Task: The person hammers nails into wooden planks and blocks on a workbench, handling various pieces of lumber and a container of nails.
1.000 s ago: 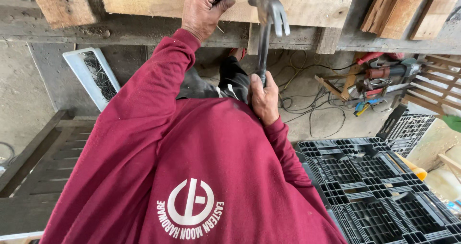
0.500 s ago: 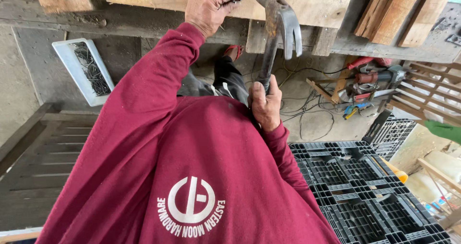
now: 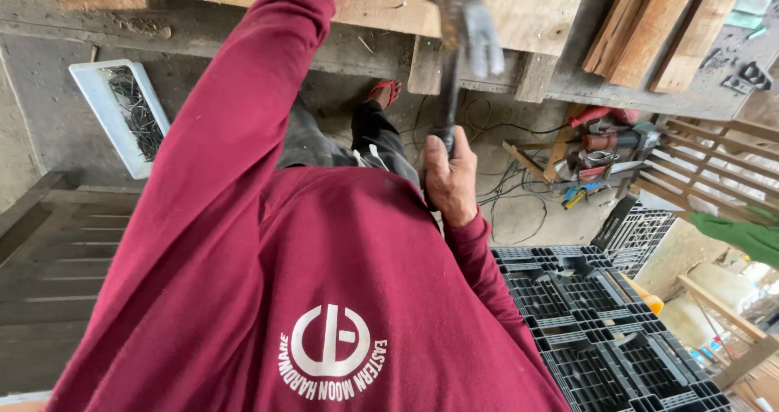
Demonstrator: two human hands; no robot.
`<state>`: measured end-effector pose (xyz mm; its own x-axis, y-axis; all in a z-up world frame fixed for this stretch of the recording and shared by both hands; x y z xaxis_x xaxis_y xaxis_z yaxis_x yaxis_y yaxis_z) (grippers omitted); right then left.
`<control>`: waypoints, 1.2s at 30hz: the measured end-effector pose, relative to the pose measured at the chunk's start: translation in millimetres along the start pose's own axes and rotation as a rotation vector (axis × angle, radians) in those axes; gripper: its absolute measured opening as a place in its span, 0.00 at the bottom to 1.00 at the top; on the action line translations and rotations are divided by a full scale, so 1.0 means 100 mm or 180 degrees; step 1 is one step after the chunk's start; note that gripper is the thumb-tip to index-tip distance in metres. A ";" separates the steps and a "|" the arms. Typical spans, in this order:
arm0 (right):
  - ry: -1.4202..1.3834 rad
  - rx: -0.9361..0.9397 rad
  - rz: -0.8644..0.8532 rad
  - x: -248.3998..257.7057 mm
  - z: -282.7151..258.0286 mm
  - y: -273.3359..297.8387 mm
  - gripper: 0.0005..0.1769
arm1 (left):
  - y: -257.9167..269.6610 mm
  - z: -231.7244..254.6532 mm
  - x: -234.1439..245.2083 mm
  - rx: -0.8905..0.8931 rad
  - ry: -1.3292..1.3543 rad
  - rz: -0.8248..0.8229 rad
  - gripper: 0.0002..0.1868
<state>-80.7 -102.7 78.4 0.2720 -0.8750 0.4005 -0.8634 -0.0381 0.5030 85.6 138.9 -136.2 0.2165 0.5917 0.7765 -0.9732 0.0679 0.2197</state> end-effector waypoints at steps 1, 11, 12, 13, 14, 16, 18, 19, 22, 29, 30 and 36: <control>0.0013 -0.0171 -0.0085 -0.06 0.03 -0.05 0.10 | -0.03 0.04 -0.01 -0.0039 -0.0010 0.0007 0.09; -0.2203 0.2124 -0.0598 0.49 -1.00 0.31 0.21 | 0.04 -0.06 -0.17 -0.0182 0.0068 -0.0011 0.09; -0.1501 0.2004 -0.0463 0.42 -0.91 0.21 0.18 | 0.04 -0.08 -0.17 -0.0194 0.0070 -0.0008 0.09; -0.0793 0.1872 -0.0322 0.31 -0.77 0.11 0.16 | 0.01 -0.07 -0.18 -0.0215 0.0086 -0.0011 0.09; -0.0089 0.1727 -0.0178 0.21 -0.61 0.02 0.15 | -0.03 -0.05 -0.20 -0.0244 0.0114 -0.0011 0.09; 0.1273 0.1430 0.0126 0.08 -0.38 -0.11 0.17 | -0.18 0.00 -0.21 -0.0288 0.0100 0.0015 0.09; 0.0514 0.0088 -0.0103 0.07 -0.11 -0.14 0.10 | -0.28 0.05 -0.31 -0.0323 0.0108 -0.0049 0.10; 0.0106 -0.0494 -0.0269 0.03 -0.08 -0.17 0.08 | -0.40 0.02 -0.24 -0.0319 0.0053 -0.0001 0.10; -0.0545 0.0258 -0.0026 0.44 -0.71 0.11 0.11 | -0.52 0.22 -0.34 -0.0468 0.0111 -0.0050 0.10; -0.0419 0.1972 -0.0184 0.37 -0.95 0.10 0.13 | -0.52 0.19 -0.43 -0.0517 0.0180 -0.0110 0.10; 0.0095 0.1351 -0.0179 0.19 -0.70 0.05 0.12 | -0.50 0.19 -0.46 -0.0516 0.0197 -0.0122 0.10; -0.0787 -0.0383 -0.0341 0.31 -0.62 0.05 0.12 | -0.67 0.10 -0.38 -0.0594 0.0117 -0.0126 0.11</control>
Point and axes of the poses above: each hand's wrist, its own y-axis away from the middle knuckle, its own x-axis out of the back of the hand, z = x × y, the point moved 8 cm from there along -y, towards the middle knuckle, and after that the axes turned 6 degrees about -x, right-handed, at the moved point
